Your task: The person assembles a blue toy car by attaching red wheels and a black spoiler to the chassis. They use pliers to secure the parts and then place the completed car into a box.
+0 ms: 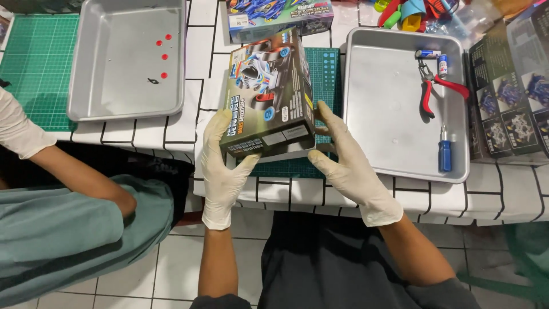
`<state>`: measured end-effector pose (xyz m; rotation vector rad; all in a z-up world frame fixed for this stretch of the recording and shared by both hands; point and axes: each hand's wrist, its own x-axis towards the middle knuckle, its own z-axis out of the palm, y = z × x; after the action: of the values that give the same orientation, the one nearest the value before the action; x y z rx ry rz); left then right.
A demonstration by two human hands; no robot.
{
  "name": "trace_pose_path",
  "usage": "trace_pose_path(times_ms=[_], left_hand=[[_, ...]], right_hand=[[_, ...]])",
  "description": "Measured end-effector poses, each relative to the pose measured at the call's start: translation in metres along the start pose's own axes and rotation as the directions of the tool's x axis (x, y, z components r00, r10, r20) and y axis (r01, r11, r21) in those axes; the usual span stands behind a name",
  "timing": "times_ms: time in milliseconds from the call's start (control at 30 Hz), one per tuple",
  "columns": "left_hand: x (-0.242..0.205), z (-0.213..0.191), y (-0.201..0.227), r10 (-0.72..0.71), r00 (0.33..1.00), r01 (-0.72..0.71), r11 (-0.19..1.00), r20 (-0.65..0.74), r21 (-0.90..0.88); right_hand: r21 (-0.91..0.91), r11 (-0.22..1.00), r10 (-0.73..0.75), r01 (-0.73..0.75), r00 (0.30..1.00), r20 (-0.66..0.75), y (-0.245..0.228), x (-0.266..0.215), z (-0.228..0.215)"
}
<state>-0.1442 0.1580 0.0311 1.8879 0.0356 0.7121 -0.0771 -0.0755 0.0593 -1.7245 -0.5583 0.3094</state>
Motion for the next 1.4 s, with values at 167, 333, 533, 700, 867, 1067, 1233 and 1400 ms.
trace_pose_path(times_ms=[167,333,533,700,867,1067,1233,1400], left_hand=[[-0.002,0.007,-0.007,-0.073,0.994,0.058,0.982,-0.076,-0.179],[-0.005,0.014,-0.012,-0.141,0.98,0.079,0.922,-0.139,-0.38],[-0.007,0.028,-0.003,-0.108,0.98,0.049,0.944,-0.166,-0.327],[-0.002,0.036,0.011,-0.123,0.977,0.028,0.882,-0.173,-0.471],[0.021,0.025,0.015,-0.101,0.975,-0.035,0.809,-0.197,-0.587],[0.054,0.008,-0.032,-0.23,0.912,-0.001,0.826,-0.339,-0.563],[0.095,0.012,0.031,-0.475,0.84,0.213,0.734,-0.262,-0.645],[0.125,0.036,0.049,-0.521,0.837,0.335,0.728,-0.166,-0.599]], right_hand=[[-0.01,0.999,-0.05,0.049,0.98,-0.195,0.01,0.004,-0.001],[0.054,0.998,-0.019,0.034,0.966,-0.258,0.024,0.006,-0.006],[0.1,0.995,0.016,0.023,0.929,-0.369,0.03,0.01,-0.013],[0.233,0.972,0.093,0.015,0.891,-0.445,0.047,0.006,-0.03],[0.394,0.918,0.19,0.04,0.829,-0.526,0.051,-0.006,-0.058],[0.487,0.871,0.266,0.067,0.768,-0.582,0.056,-0.034,-0.099],[0.551,0.822,0.238,0.142,0.794,-0.56,0.043,-0.062,-0.136],[0.539,0.82,0.208,0.19,0.78,-0.59,0.029,-0.067,-0.17]])
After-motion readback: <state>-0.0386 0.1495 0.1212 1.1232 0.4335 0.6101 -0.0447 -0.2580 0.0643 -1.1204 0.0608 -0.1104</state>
